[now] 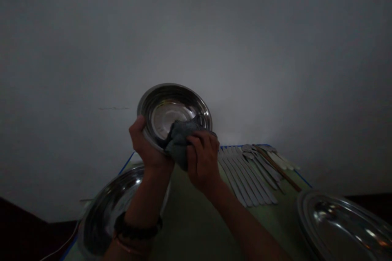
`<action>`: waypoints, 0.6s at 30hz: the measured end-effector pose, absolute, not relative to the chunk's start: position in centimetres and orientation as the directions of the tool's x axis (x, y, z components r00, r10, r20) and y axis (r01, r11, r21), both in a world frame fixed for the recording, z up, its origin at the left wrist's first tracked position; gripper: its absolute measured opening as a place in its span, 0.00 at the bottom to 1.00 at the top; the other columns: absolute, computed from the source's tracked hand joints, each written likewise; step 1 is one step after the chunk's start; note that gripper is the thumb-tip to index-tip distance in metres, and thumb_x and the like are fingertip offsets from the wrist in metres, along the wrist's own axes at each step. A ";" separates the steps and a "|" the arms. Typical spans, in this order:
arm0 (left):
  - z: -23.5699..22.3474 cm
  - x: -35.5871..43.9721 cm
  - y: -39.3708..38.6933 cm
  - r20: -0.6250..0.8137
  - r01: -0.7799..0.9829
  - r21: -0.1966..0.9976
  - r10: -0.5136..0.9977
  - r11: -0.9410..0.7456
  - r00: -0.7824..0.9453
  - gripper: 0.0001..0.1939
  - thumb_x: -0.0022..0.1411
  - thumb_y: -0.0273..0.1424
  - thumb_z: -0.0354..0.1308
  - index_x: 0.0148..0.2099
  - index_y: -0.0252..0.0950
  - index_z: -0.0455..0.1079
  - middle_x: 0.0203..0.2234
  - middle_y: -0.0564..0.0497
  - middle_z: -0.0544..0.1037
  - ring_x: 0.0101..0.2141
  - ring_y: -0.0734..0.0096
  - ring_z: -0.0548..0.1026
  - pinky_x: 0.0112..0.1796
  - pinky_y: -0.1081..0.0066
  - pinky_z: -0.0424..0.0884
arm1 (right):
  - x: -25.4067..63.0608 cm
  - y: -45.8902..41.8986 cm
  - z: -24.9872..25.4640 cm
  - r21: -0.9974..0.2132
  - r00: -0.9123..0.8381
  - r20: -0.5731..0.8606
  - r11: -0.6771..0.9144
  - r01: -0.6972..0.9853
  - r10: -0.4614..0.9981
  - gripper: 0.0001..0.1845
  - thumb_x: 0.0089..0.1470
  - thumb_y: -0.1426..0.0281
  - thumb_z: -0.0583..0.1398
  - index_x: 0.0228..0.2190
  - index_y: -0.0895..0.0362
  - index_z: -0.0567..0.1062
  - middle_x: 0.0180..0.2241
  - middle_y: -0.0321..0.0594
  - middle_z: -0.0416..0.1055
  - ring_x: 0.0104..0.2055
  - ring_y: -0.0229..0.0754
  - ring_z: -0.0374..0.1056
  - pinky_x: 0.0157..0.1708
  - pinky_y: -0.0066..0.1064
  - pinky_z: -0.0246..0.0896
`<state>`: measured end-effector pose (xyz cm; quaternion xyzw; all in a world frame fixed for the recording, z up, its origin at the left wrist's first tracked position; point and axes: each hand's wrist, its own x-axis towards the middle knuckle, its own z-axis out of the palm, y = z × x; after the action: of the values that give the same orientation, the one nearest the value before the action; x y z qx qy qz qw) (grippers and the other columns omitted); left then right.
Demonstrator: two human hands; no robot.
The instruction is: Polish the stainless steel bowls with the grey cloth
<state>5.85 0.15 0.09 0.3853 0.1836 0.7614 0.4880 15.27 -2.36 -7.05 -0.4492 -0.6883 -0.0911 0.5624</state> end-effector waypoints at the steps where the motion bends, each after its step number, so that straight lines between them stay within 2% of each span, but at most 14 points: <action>1: 0.4 6.0 -0.1 0.435 -0.632 0.584 0.854 -0.509 -0.286 0.15 0.59 0.40 0.46 0.29 0.42 0.72 0.27 0.55 0.78 0.38 0.70 0.75 0.41 0.75 0.70 | 15.4 -2.1 -7.2 -0.425 0.106 0.853 0.563 0.709 0.511 0.17 0.61 0.67 0.46 0.47 0.57 0.67 0.50 0.48 0.65 0.56 0.47 0.56 0.56 0.47 0.48; 3: 0.7 6.4 -0.5 0.475 -0.672 0.469 0.805 -0.574 -0.356 0.16 0.60 0.34 0.46 0.29 0.40 0.73 0.25 0.54 0.78 0.36 0.70 0.76 0.40 0.74 0.71 | 15.6 -1.6 -7.1 -0.543 0.235 0.811 0.538 0.645 0.536 0.23 0.62 0.67 0.44 0.57 0.57 0.57 0.60 0.50 0.53 0.64 0.45 0.46 0.60 0.49 0.42; 5: 0.8 6.8 -0.7 0.506 -0.681 0.449 0.793 -0.579 -0.341 0.17 0.61 0.34 0.44 0.30 0.38 0.75 0.25 0.53 0.79 0.36 0.70 0.76 0.41 0.73 0.71 | 16.0 -1.3 -6.7 -0.647 0.300 0.742 0.523 0.554 0.600 0.28 0.62 0.66 0.42 0.62 0.59 0.45 0.66 0.52 0.40 0.68 0.42 0.36 0.62 0.49 0.39; 7: 0.7 7.0 -0.7 0.517 -0.672 0.465 0.793 -0.576 -0.322 0.18 0.60 0.36 0.45 0.32 0.38 0.75 0.28 0.53 0.79 0.38 0.69 0.76 0.42 0.72 0.71 | 16.5 -1.0 -6.2 -0.709 0.302 0.684 0.508 0.489 0.664 0.31 0.62 0.65 0.42 0.63 0.60 0.41 0.67 0.52 0.35 0.68 0.42 0.33 0.63 0.49 0.37; 10: 0.6 7.0 -0.6 0.489 -0.656 0.546 0.834 -0.522 -0.256 0.17 0.59 0.39 0.47 0.33 0.38 0.75 0.31 0.53 0.80 0.39 0.67 0.76 0.41 0.72 0.71 | 17.9 -0.5 -5.5 -0.764 0.307 0.618 0.460 0.452 0.724 0.33 0.60 0.65 0.45 0.63 0.62 0.43 0.67 0.52 0.38 0.68 0.43 0.35 0.64 0.49 0.34; 14: 0.7 6.2 -0.9 0.395 -0.645 0.668 0.911 -0.371 -0.116 0.13 0.55 0.39 0.53 0.30 0.38 0.74 0.26 0.53 0.80 0.35 0.64 0.78 0.38 0.69 0.74 | 20.1 0.1 -5.2 -0.813 0.335 0.547 0.391 0.432 0.767 0.34 0.60 0.63 0.47 0.63 0.64 0.46 0.65 0.54 0.46 0.66 0.45 0.44 0.63 0.49 0.39; 18: 0.5 5.7 -1.1 0.261 -0.571 0.796 0.965 -0.201 0.024 0.11 0.52 0.39 0.57 0.29 0.37 0.74 0.21 0.52 0.79 0.33 0.61 0.79 0.34 0.66 0.75 | 21.8 0.2 -5.0 -0.740 0.367 0.641 0.417 0.528 0.674 0.28 0.61 0.63 0.45 0.59 0.62 0.57 0.60 0.53 0.59 0.61 0.46 0.56 0.60 0.47 0.49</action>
<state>5.66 -1.07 0.46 0.4120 0.2388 0.6563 0.5852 21.84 0.20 -4.95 -0.5368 -0.5595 0.0581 0.6288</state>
